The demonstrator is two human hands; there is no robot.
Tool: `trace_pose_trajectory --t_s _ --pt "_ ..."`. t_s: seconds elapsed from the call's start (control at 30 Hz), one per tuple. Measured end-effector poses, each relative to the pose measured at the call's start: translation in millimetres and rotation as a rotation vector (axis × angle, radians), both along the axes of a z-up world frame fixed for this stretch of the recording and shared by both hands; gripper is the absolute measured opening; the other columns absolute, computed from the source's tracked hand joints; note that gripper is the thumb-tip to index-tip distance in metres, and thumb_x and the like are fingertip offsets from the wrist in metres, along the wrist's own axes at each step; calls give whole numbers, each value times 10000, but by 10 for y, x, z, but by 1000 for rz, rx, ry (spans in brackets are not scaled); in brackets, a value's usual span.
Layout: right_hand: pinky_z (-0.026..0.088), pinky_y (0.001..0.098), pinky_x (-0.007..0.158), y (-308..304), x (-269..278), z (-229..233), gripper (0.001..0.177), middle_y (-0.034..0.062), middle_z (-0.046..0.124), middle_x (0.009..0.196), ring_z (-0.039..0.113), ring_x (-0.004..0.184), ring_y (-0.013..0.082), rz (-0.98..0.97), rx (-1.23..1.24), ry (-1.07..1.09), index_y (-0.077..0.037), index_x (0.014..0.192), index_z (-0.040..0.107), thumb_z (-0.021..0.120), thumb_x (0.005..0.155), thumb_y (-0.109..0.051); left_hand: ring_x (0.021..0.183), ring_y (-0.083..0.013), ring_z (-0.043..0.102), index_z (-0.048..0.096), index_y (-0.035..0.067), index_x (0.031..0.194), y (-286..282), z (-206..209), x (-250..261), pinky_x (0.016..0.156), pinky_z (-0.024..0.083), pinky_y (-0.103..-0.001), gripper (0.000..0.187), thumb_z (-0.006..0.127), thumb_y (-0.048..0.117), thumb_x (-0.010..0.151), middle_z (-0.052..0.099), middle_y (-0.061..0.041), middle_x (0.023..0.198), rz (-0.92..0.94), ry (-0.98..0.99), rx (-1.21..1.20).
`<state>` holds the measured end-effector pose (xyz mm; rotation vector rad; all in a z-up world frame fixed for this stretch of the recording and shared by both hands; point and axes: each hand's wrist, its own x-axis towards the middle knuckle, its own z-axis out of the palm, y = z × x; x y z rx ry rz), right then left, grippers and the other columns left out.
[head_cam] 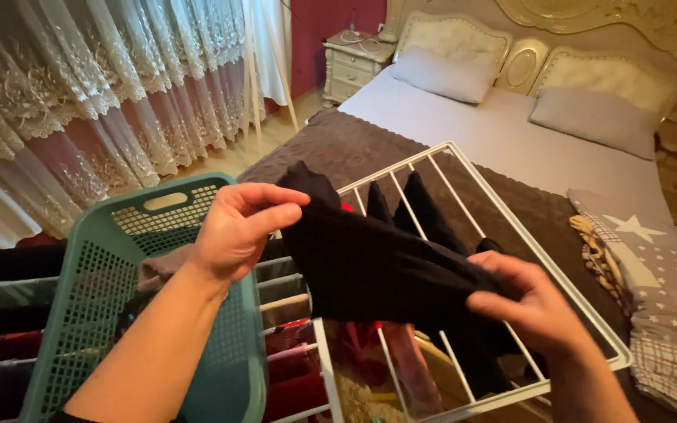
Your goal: The person removes various garments from a green laundry basket and hangs them on a white drying rack. Items include socks, underwear, and small shirts, which are placed one by one onto the rack bars.
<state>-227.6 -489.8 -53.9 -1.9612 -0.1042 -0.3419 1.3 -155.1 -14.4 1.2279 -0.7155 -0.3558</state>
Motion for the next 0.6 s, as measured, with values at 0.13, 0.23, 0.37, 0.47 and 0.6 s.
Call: trace_pose_trajectory --t_s 0.13,0.23,0.37,0.47,0.6 --pt "512 290 724 -379 -32 169 83 102 700 989 646 816 174 -82 360 -108 -37 958 659 701 915 -94 804 -161 695 762 -11 1102 -320 3 -27 758 578 -266 310 780 -47 794 764 -112 917 24 129 -193" --pt "528 262 660 -612 9 332 95 81 686 919 643 732 157 -141 433 -172 -35 1043 660 667 954 -65 892 -180 713 718 -12 1251 -491 90 -47 811 608 -298 457 760 -46 798 764 -122 1031 -60 126 -205" --pt "595 347 694 -765 -63 673 275 180 714 921 698 747 232 -70 447 -163 37 1222 668 635 961 -44 954 -101 638 607 29 1420 -694 315 -46 878 572 -238 652 790 -7 795 676 -36 1157 -63 -34 -166" --pt "527 289 776 -1009 -127 974 217 134 729 970 659 827 189 -271 157 -93 26 1136 703 652 950 -73 678 -77 579 650 45 1405 -857 491 -24 671 484 -202 674 836 75 757 607 11 758 9 -30 96" --pt "523 260 733 -1472 -24 1198 186 111 714 919 653 781 158 -260 38 -174 10 1140 685 661 963 -44 689 -66 590 848 105 988 -1174 713 16 662 449 -224 211 812 206 805 756 8 782 146 -359 431"
